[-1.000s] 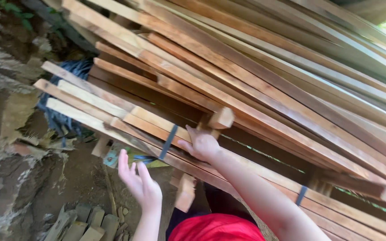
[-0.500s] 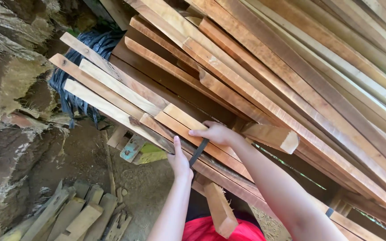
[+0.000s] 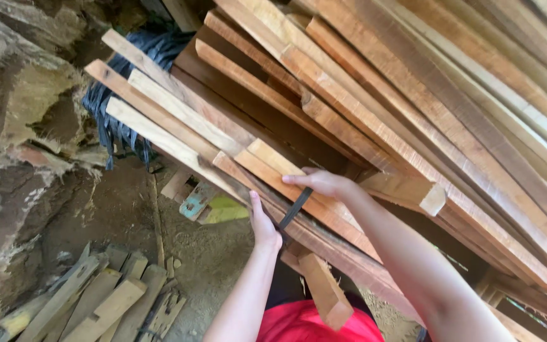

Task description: The person lifts bundles of wooden planks from a large stack and places them onto a wooden workbench. They then separate the planks and arrange them individually on the bench surface.

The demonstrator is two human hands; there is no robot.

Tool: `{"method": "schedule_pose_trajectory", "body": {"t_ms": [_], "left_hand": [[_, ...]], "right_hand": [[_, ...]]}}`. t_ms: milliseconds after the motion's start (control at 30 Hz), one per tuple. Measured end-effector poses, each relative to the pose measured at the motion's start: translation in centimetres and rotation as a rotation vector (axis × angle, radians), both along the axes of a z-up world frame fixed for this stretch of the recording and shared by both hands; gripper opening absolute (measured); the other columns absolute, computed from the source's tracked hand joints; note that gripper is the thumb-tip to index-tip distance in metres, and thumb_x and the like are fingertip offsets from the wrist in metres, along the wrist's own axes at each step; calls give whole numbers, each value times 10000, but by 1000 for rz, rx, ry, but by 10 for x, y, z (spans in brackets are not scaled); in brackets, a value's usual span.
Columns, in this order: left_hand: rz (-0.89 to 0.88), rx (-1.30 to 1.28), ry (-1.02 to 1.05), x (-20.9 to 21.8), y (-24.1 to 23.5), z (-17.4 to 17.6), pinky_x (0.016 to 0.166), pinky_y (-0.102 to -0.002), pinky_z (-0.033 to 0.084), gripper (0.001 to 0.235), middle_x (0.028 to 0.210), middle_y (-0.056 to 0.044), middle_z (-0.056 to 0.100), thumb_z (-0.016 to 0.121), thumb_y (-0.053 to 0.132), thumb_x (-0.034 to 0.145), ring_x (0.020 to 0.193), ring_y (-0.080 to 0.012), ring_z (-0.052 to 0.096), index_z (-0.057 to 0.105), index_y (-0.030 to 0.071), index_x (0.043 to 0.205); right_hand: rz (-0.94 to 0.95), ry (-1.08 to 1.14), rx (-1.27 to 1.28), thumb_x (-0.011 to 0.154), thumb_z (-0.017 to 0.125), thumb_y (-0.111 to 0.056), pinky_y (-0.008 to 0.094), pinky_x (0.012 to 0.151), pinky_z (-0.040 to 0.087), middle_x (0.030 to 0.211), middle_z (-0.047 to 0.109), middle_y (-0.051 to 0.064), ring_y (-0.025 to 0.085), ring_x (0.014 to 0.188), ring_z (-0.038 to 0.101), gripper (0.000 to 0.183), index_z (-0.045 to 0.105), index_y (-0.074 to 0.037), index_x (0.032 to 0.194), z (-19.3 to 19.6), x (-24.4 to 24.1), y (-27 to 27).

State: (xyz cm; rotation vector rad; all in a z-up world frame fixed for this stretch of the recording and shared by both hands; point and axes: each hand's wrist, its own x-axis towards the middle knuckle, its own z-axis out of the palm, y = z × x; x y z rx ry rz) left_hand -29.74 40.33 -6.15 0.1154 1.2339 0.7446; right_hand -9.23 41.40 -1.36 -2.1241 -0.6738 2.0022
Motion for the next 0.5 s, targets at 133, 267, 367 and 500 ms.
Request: {"method": "schedule_pose_trajectory", "body": {"t_ms": [133,267,367,500], "left_hand": [[91,5,-69,10,-13,20,1158,-433,374,871,1559,-104,469,549,629,907,1400,-265,473,355,88,1561],[33,-187,-21,14,-30,22,1167,-439,363,920,1586,-98,453,552,665,888,1424,-262,460,358,76,1567],[-7,-141,-8,18,-25,35,1182,-440,362,927,1594,-91,430,567,659,879,1440,-257,448,327,85,1566],[-37,-102,37,13,-34,8,1165,-435,362,934,1579,-122,471,568,668,889,1422,-273,467,386,36,1552]], "right_hand": [[1,-43,55,599,628,-894,439,1238,254,1647,308,242,339,1536,315,1401,289,63,1565,-24,1,-10],[9,-87,65,630,608,-898,429,1216,302,1607,375,269,361,1500,379,1357,375,101,1518,-13,-6,-14],[-7,-146,59,633,587,-902,422,1202,353,1571,442,293,375,1473,443,1344,427,121,1490,-11,-8,-15],[-7,-148,69,662,586,-908,420,1218,324,1592,371,321,394,1498,386,1378,333,141,1518,-25,-6,-21]]}}
